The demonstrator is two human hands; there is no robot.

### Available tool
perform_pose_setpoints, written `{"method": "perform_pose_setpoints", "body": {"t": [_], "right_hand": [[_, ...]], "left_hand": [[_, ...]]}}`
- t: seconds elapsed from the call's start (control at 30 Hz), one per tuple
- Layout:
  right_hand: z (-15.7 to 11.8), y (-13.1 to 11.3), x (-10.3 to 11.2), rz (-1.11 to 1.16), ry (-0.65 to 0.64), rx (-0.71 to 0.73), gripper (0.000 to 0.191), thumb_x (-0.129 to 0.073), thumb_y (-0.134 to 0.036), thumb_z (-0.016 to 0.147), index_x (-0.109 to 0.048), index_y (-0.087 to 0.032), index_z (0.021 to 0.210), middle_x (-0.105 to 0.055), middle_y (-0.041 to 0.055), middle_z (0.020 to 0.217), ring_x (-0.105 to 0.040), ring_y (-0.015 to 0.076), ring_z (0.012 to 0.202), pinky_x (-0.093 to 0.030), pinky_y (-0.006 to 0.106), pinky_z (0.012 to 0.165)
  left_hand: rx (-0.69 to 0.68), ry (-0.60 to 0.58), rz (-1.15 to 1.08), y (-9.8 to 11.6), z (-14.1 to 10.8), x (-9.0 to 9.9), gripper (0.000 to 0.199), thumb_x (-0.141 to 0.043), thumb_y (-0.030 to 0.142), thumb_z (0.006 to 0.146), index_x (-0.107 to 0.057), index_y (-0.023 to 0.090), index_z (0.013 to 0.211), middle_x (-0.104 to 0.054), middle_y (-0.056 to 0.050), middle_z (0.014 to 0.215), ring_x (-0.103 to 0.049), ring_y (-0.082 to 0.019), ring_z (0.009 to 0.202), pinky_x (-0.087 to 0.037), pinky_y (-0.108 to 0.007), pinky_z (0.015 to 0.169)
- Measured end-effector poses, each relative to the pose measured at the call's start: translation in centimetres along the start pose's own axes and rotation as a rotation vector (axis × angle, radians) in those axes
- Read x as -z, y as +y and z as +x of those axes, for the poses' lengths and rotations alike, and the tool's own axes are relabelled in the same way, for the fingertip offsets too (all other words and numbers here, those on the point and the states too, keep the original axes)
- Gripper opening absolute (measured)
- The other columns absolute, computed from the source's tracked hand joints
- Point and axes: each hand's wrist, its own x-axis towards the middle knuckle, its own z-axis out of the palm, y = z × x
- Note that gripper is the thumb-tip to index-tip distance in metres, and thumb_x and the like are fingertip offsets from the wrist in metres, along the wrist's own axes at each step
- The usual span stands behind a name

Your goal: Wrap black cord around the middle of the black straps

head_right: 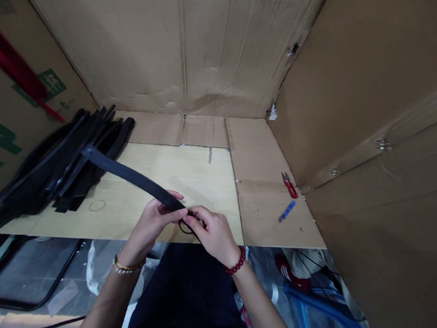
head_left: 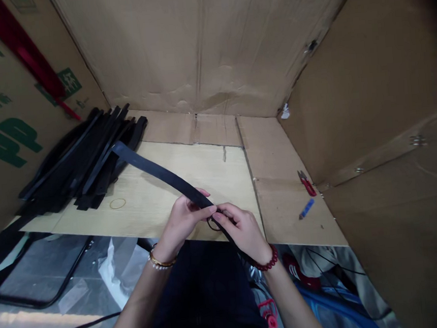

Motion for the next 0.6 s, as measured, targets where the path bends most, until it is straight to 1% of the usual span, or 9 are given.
{"method": "perform_pose_setpoints", "body": {"t": [0.13, 0.23, 0.3, 0.37, 0.43, 0.5, 0.53, 0.57, 0.6], "right_hand": [[-0.2, 0.8, -0.4, 0.153, 0.078, -0.009, 0.025, -0.057, -0.04, 0.093, -0.069, -0.019, 0.096, -0.074, 0.0035, 0.083, -0.067, 0.0154, 0.069, -0.052, 0.024, 0.063], [-0.5, 1.3, -0.6, 0.232, 0.126, -0.018, 0.025, -0.06, -0.041, 0.091, -0.069, -0.018, 0.094, -0.073, 0.0047, 0.081, -0.069, 0.0167, 0.071, -0.054, 0.024, 0.064], [-0.6, 1.6, -0.8, 0.233, 0.159, -0.013, 0.025, -0.06, -0.041, 0.091, -0.069, -0.017, 0.093, -0.073, 0.0046, 0.079, -0.07, 0.0171, 0.07, -0.056, 0.025, 0.064], [-0.8, 1.8, -0.9, 0.203, 0.186, -0.007, 0.025, -0.059, -0.04, 0.091, -0.069, -0.017, 0.092, -0.072, 0.0041, 0.076, -0.07, 0.017, 0.068, -0.056, 0.024, 0.062], [-0.9, 2.0, -0.9, 0.161, 0.205, -0.001, 0.025, -0.058, -0.04, 0.092, -0.069, -0.018, 0.093, -0.072, 0.0042, 0.076, -0.071, 0.0171, 0.067, -0.056, 0.023, 0.059], [-1.0, 2.2, -0.9, 0.101, 0.227, 0.011, 0.024, -0.058, -0.039, 0.092, -0.07, -0.019, 0.095, -0.073, 0.0045, 0.08, -0.071, 0.0174, 0.068, -0.056, 0.023, 0.057], [-1.1, 2.3, -0.8, 0.065, 0.239, 0.016, 0.024, -0.058, -0.039, 0.092, -0.07, -0.019, 0.096, -0.074, 0.0047, 0.081, -0.071, 0.0175, 0.069, -0.056, 0.024, 0.058], [-1.2, 2.5, -0.6, 0.029, 0.249, 0.018, 0.024, -0.058, -0.038, 0.092, -0.071, -0.019, 0.097, -0.074, 0.0048, 0.083, -0.071, 0.0177, 0.07, -0.057, 0.024, 0.059], [-1.3, 2.7, -0.4, 0.001, 0.257, 0.017, 0.023, -0.058, -0.038, 0.092, -0.071, -0.019, 0.097, -0.074, 0.0049, 0.083, -0.071, 0.0179, 0.07, -0.057, 0.025, 0.061]], "left_hand": [[-0.056, -0.074, 0.07, -0.3, 0.2, -0.4, 0.021, -0.077, 0.026, 0.071, -0.063, 0.014, 0.082, -0.059, 0.003, 0.068, -0.054, -0.01, 0.063, -0.045, -0.023, 0.059], [-0.085, -0.094, 0.146, -0.2, 0.5, -0.3, 0.02, -0.075, 0.03, 0.073, -0.066, 0.015, 0.081, -0.062, 0.001, 0.072, -0.057, -0.013, 0.067, -0.045, -0.025, 0.062], [-0.1, -0.11, 0.222, -0.2, 1.0, -0.2, 0.021, -0.076, 0.032, 0.073, -0.068, 0.015, 0.081, -0.064, -0.002, 0.076, -0.058, -0.015, 0.072, -0.045, -0.027, 0.065], [-0.089, -0.12, 0.256, -0.4, 1.5, -0.5, 0.027, -0.076, 0.034, 0.072, -0.068, 0.015, 0.089, -0.064, -0.003, 0.082, -0.058, -0.016, 0.077, -0.046, -0.029, 0.068], [-0.068, -0.079, 0.238, -1.0, 1.6, -1.0, 0.043, -0.076, 0.038, 0.072, -0.064, 0.016, 0.107, -0.061, -0.003, 0.087, -0.056, -0.016, 0.077, -0.046, -0.03, 0.07], [-0.089, 0.039, 0.229, -2.1, 0.3, -1.2, 0.061, -0.077, 0.042, 0.07, -0.055, 0.02, 0.123, -0.058, -0.004, 0.096, -0.053, -0.016, 0.078, -0.046, -0.03, 0.071], [-0.109, 0.107, 0.238, -2.9, -1.2, -0.9, 0.067, -0.079, 0.043, 0.067, -0.053, 0.022, 0.125, -0.056, -0.006, 0.106, -0.052, -0.016, 0.081, -0.047, -0.03, 0.071], [-0.13, 0.177, 0.239, -3.7, -3.2, -0.1, 0.07, -0.078, 0.044, 0.068, -0.05, 0.024, 0.129, -0.055, -0.007, 0.113, -0.052, -0.017, 0.085, -0.047, -0.031, 0.076], [-0.09, 0.148, 0.257, -4.7, -5.8, 1.3, 0.07, -0.076, 0.046, 0.071, -0.048, 0.028, 0.133, -0.055, -0.007, 0.118, -0.053, -0.018, 0.091, -0.047, -0.033, 0.084]]}}
